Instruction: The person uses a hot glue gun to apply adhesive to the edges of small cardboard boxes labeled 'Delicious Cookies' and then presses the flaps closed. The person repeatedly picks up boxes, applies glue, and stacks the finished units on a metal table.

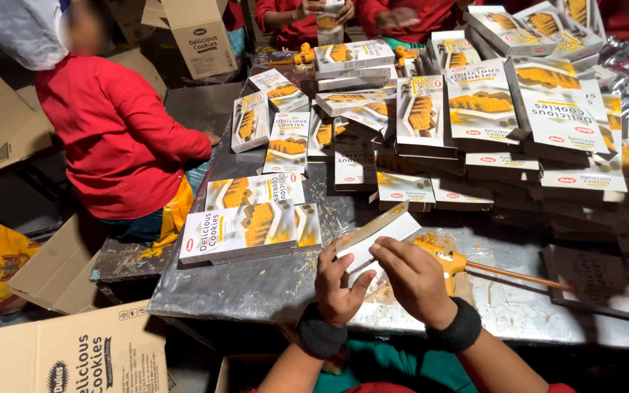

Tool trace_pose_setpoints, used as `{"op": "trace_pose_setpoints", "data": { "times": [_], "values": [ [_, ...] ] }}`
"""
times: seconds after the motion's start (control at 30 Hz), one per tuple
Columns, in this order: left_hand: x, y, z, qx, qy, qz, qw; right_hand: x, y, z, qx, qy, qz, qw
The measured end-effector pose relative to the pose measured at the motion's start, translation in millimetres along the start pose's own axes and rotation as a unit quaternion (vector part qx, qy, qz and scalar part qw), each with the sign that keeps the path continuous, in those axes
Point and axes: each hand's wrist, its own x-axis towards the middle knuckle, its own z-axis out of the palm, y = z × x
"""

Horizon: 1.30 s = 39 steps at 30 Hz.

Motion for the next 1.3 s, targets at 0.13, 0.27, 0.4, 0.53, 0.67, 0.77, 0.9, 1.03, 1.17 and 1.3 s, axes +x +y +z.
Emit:
{"op": "trace_pose_setpoints", "data": {
  "times": [0.13, 0.27, 0.4, 0.53, 0.67, 0.77, 0.9, 1.03, 1.17, 1.3],
  "values": [
    [7.0, -5.3, 0.0, -0.064, -0.018, 0.057, 0.996, -29.4, 14.2, 25.4, -0.029, 0.125, 0.005, 0.992],
    [14.9, -7.5, -3.6, -0.057, -0.044, 0.066, 0.995, -23.4, 21.3, 22.4, -0.039, 0.227, 0.015, 0.973],
    [13.3, -5.3, -7.6, -0.038, -0.075, 0.061, 0.995, -2.6, 25.4, -7.1, -0.174, 0.044, 0.048, 0.983],
    [8.9, -6.3, -2.8, -0.042, -0.087, 0.048, 0.994, 3.8, 33.3, -12.8, -0.142, 0.022, 0.05, 0.988],
    [1.9, -14.6, 1.8, -0.059, -0.063, 0.034, 0.996, 6.5, 23.2, -16.8, -0.093, 0.013, 0.071, 0.993],
    [-18.2, -20.4, 12.2, -0.08, -0.007, 0.032, 0.996, 8.8, -3.8, -20.2, -0.099, -0.017, 0.071, 0.992],
    [-61.2, -26.1, 7.3, -0.068, -0.076, -0.171, 0.98, 11.2, -45.6, -11.3, -0.031, -0.073, -0.012, 0.997],
    [-78.3, -23.9, 10.2, -0.263, -0.035, -0.373, 0.889, -2.2, -57.7, -23.0, 0.039, -0.001, -0.069, 0.997],
    [-43.1, -30.2, -45.1, -0.152, -0.045, -0.31, 0.938, -22.6, -24.7, -37.8, -0.004, 0.04, -0.041, 0.998],
    [1.5, -58.2, -122.5, 0.249, -0.067, -0.047, 0.965, -32.0, 32.2, -20.0, -0.07, -0.026, 0.07, 0.995]
  ]
}}
